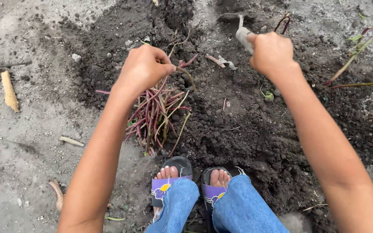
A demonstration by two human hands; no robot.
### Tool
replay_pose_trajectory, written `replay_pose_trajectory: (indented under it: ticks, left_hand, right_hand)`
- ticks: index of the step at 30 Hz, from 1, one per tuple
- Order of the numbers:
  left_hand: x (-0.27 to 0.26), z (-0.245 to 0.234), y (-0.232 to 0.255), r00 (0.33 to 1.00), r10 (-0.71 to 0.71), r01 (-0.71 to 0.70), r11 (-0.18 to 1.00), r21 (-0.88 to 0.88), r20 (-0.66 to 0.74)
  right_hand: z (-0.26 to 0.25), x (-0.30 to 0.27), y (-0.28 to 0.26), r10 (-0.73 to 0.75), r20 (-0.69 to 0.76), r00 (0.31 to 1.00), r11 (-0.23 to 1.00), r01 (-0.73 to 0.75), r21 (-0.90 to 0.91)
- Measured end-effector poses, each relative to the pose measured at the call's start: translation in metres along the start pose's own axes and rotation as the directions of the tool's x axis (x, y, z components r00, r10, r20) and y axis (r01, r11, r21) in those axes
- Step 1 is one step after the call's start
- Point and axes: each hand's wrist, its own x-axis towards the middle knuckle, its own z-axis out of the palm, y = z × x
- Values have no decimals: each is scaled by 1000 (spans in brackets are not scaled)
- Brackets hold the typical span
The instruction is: Planting sweet potato cuttings in a garden bed using a trowel and hands.
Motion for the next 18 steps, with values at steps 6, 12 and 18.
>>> replay_pose_trajectory:
  ticks: [6, 12, 18]
  left_hand:
    - [2, 4, -10, 991, 122, -119, 990, -69, 44]
    - [11, 20, -5, 956, 243, -290, 855, -430, -161]
    - [22, 46, -6, 969, 145, -134, 989, -68, 199]
  right_hand:
    - [41, 11, -2, -32, -125, 992, 998, 26, -55]
    - [22, 9, -11, -8, -46, 999, 998, 5, -65]
    - [28, 8, -12, -6, -47, 999, 993, 0, -115]
